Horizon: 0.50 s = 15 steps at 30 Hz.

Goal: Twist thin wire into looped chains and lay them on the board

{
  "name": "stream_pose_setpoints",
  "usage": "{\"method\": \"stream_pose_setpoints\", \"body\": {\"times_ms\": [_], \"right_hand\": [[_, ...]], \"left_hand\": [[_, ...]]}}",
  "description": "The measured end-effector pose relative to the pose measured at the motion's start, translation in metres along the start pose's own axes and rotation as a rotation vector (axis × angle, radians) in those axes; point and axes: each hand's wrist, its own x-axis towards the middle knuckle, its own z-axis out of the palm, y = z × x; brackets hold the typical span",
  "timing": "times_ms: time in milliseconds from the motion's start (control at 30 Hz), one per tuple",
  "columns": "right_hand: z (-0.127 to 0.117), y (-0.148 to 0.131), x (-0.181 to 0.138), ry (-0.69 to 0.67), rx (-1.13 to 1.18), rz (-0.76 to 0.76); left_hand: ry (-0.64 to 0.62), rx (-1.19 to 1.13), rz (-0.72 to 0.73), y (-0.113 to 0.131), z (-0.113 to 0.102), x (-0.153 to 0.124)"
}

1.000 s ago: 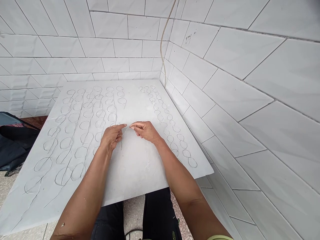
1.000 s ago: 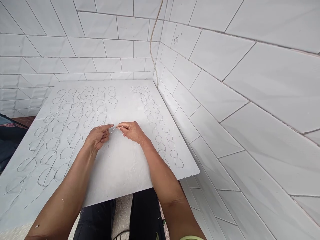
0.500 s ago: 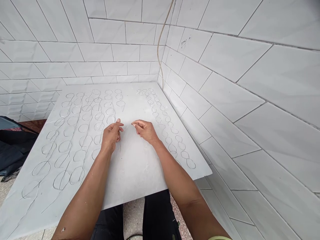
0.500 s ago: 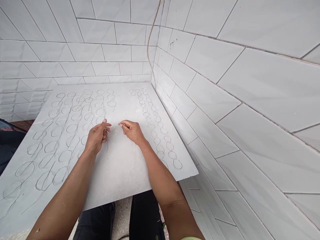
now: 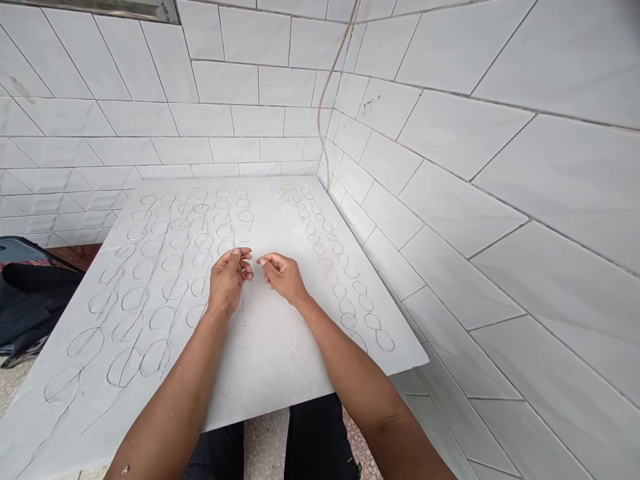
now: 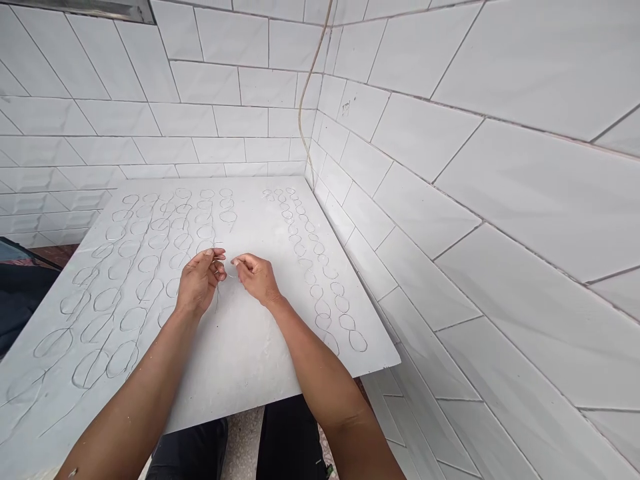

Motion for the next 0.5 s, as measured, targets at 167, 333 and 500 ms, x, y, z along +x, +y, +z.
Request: {"method": "stream_pose_setpoints", "body": {"times_ms": [167,333,500], "right_hand": [[-0.007,-0.006,0.002,-0.111,0.213,0.016],[-0.025,-0.002,0.010,-0.191,0.331,0.102],[-0.038,0.002,0.012,-0.304,0.415,0.162]], "left_hand": [[0.052,0.213,0.039,0.006,-0.005,0.002],[-0.097,0.581,0.110,0.008,-0.003,-0.004],[-0.196,0.579,0.038,0.004,0.001,-0.007]]}}
